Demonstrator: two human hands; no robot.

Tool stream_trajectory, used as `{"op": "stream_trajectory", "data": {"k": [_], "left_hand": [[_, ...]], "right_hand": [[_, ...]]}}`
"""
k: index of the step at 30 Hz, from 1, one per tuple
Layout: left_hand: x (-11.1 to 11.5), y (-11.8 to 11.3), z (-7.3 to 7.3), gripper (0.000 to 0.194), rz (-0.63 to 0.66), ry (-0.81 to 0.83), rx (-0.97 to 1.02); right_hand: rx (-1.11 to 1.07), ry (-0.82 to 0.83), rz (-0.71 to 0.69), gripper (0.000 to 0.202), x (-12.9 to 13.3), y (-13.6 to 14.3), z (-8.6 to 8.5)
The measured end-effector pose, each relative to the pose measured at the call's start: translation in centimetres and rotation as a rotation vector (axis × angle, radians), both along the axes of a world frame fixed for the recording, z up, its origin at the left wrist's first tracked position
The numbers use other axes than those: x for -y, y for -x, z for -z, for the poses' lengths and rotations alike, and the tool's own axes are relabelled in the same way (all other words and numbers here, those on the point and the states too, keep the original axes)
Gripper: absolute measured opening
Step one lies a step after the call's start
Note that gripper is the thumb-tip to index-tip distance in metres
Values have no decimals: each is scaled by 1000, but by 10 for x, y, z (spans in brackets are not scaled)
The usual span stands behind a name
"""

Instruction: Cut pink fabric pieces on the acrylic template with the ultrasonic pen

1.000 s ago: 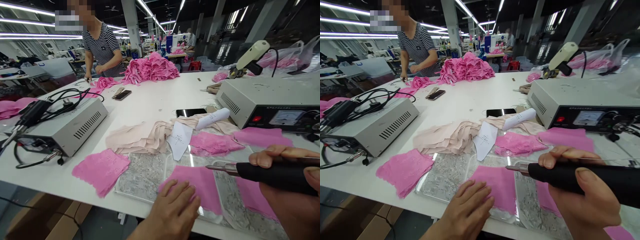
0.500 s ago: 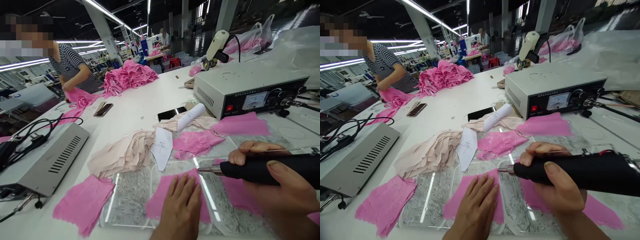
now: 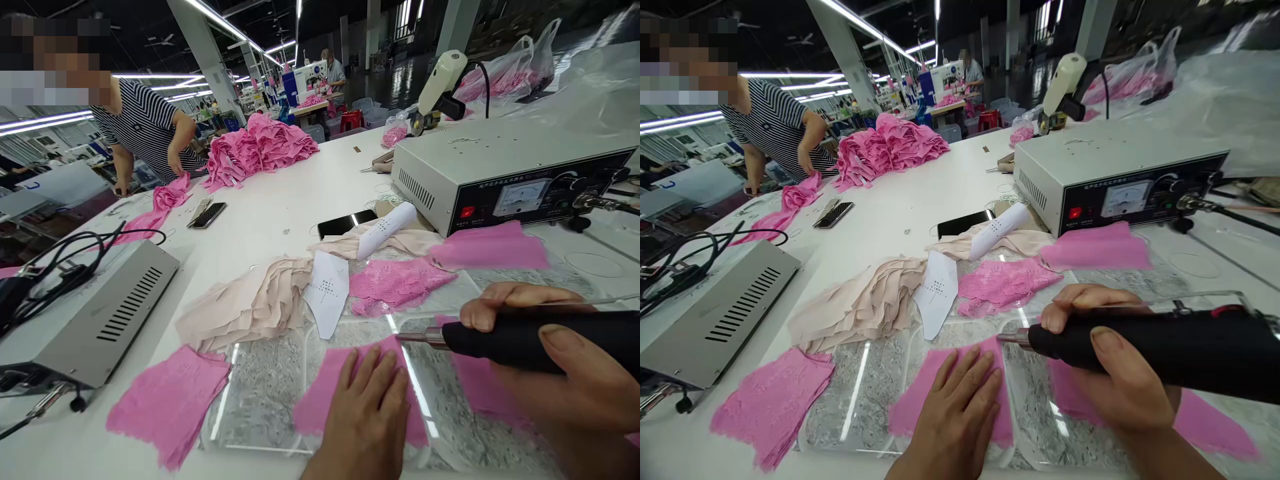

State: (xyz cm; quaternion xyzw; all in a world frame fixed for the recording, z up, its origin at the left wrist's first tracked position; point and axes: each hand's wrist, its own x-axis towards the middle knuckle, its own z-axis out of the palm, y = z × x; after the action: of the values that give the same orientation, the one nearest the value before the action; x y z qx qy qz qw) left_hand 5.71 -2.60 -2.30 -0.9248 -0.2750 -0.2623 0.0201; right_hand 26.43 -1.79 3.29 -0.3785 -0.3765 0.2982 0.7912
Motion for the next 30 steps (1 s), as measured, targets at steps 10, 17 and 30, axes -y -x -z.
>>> {"op": "stream_trajectory", "data": {"k": [10,17,30], "left_hand": [[-2,-2,-4,31,18,-28,12],[0,-3,-6,32,20,-16,-42],[1,-3,-8,32,6,2,-43]], "right_hand": [[30,-20,1,9,1,2,4],[-64,14,-135,24,7,-5,-8],[34,45,-172,25,14,-6,-5]]}}
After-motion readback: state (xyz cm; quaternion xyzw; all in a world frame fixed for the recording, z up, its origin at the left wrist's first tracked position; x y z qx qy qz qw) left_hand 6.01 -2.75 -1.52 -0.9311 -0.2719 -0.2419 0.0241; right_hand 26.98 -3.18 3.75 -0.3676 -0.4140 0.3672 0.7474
